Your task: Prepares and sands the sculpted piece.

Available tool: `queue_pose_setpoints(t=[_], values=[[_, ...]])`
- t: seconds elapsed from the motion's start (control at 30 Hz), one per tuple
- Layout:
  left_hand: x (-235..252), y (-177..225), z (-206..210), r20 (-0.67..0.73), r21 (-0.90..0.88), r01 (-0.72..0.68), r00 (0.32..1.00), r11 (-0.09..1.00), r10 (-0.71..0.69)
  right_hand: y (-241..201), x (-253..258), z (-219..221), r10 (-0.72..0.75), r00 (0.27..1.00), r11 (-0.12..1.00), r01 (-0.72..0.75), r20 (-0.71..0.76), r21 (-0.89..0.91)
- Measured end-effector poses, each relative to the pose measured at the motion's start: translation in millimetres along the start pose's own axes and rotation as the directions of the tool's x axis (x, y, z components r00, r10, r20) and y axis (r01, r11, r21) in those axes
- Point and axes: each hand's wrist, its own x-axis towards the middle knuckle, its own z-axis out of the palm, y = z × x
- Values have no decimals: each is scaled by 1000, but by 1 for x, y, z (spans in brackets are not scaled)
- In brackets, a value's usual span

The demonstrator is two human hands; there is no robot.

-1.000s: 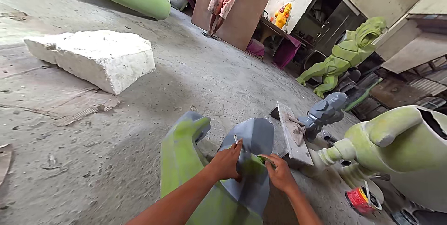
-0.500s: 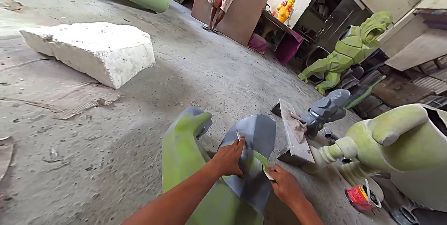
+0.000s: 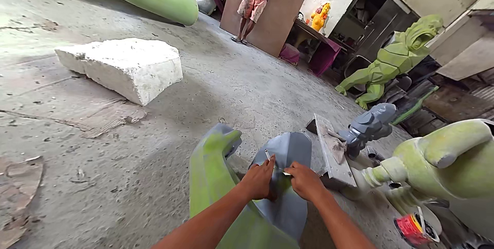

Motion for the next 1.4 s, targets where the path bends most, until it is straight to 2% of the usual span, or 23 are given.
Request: queue_pose_setpoints(t=[0.17,0.3,0.4,0.47,0.67,0.83,0.97,1.13,1.3,1.4], values=[[2,-1,0,-1,24,1,1000,1000,-1,0,-4,-12,-68,996,996,64,63,65],[4,0,3,-10,8,-5,1000,1000,5,22,-5,-1,-3,998,981,14,-56,192],[4,-1,4,-17,-16,-6,1000,1000,6,37,-3,27,37,982,934,33,-187,357],[3,-1,4,-20,-38,-8,1000,999,7,39,-4,38,51,971,914,49,-234,402],[3,-6,5,-1,-4,-6,1000,1000,6,23,-20,32,77,982,906,3,-172,423],[4,-7,6,-15,-31,-8,1000,999,8,1,-48,53,107,951,933,5,-290,361],[4,-3,7,-24,-11,-13,1000,1000,13,-14,-70,84,109,889,946,45,-445,322],[5,-5,8,-13,-3,-15,1000,1000,15,-25,-88,101,105,867,953,52,-487,299],[6,-7,9,5,-16,-25,1000,1000,25,-18,-95,101,72,885,949,80,-460,303],[5,-8,8,3,-20,-21,1000,1000,21,3,-89,86,109,862,902,124,-495,414]])
